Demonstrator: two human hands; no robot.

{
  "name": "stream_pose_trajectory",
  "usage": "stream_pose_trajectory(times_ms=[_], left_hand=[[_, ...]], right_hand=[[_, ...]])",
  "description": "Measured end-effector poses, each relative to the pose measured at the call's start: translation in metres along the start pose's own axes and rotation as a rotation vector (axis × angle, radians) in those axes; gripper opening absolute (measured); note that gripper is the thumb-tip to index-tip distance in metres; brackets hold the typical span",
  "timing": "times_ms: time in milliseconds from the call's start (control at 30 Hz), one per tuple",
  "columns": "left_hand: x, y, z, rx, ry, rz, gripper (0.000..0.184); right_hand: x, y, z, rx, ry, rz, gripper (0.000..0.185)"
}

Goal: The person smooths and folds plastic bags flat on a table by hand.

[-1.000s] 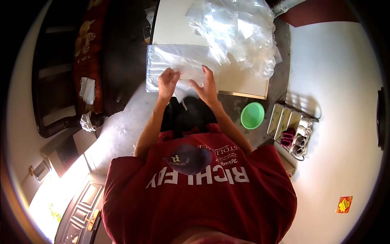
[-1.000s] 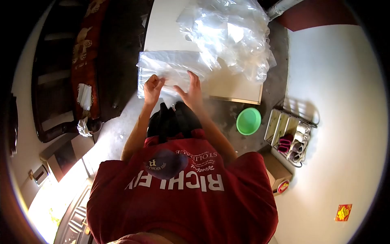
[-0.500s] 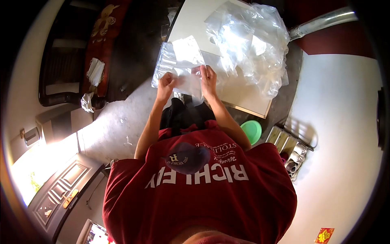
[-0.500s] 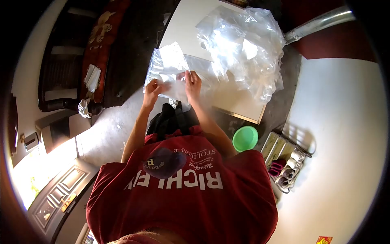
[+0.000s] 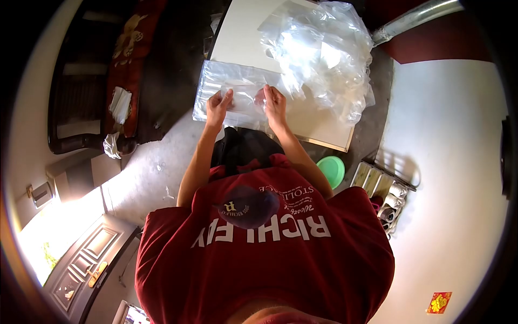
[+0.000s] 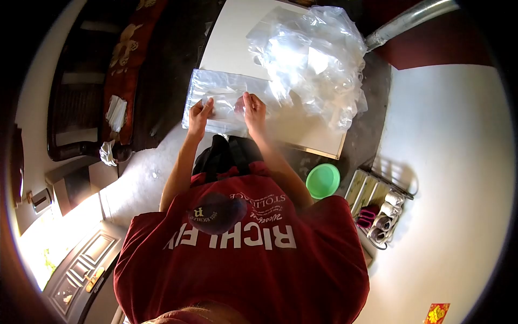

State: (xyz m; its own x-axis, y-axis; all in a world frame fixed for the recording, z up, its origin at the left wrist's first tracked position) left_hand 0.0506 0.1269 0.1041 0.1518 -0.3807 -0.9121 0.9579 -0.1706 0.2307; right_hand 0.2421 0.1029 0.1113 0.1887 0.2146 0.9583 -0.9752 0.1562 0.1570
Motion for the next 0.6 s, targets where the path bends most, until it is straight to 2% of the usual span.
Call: stream_pose_trajectory(times_ms=[67,133,233,367,433,533,600], left_hand=[[0.001,0.001,-0.001,-0.015,-0.015,-0.029,0.031],[-0.001,-0.005,-0.001,-0.074,0.015,-0.084,0.032],[-0.015,-0.002,-0.001,-0.073,0.084,-0.127,0.031],[-0.014,0.004,0.0,-0.022,0.01,-0.088,0.023],[-0.017,0.006,0.001,-0.013,0.071,-0.109,0.021],[-0.031,0.008,0.004,-0.014,0.155,-0.198,0.018],[-0.041,0.008,0.007,-0.02,0.173,-0.265,0.017]], right_hand=[[0.002,-0.005,0.0,-0.033,-0.034,0.068,0.029],[0.017,0.002,0.005,-0.034,-0.066,-0.117,0.027],[0.02,0.001,0.006,-0.035,-0.1,-0.119,0.022],[0.011,0.002,0.004,0.026,-0.161,-0.205,0.015],[0.007,-0.012,0.007,-0.122,-0.201,0.012,0.015],[0.003,-0.018,0.01,-0.15,-0.157,0.145,0.025],[-0.002,-0.008,0.011,-0.082,-0.092,0.068,0.028]])
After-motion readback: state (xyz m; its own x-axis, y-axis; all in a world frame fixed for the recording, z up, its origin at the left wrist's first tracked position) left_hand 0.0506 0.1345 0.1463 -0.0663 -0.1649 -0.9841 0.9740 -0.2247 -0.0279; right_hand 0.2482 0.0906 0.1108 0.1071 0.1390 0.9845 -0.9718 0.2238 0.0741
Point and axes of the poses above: each hand's wrist, its own z-axis away from the middle knuckle, its own y-axis out of the palm, x = y × z, the point moved 10 cm from there along -z, towards the middle knuckle, and after that the axes turned 9 degrees about x, right-handed, at the moved point
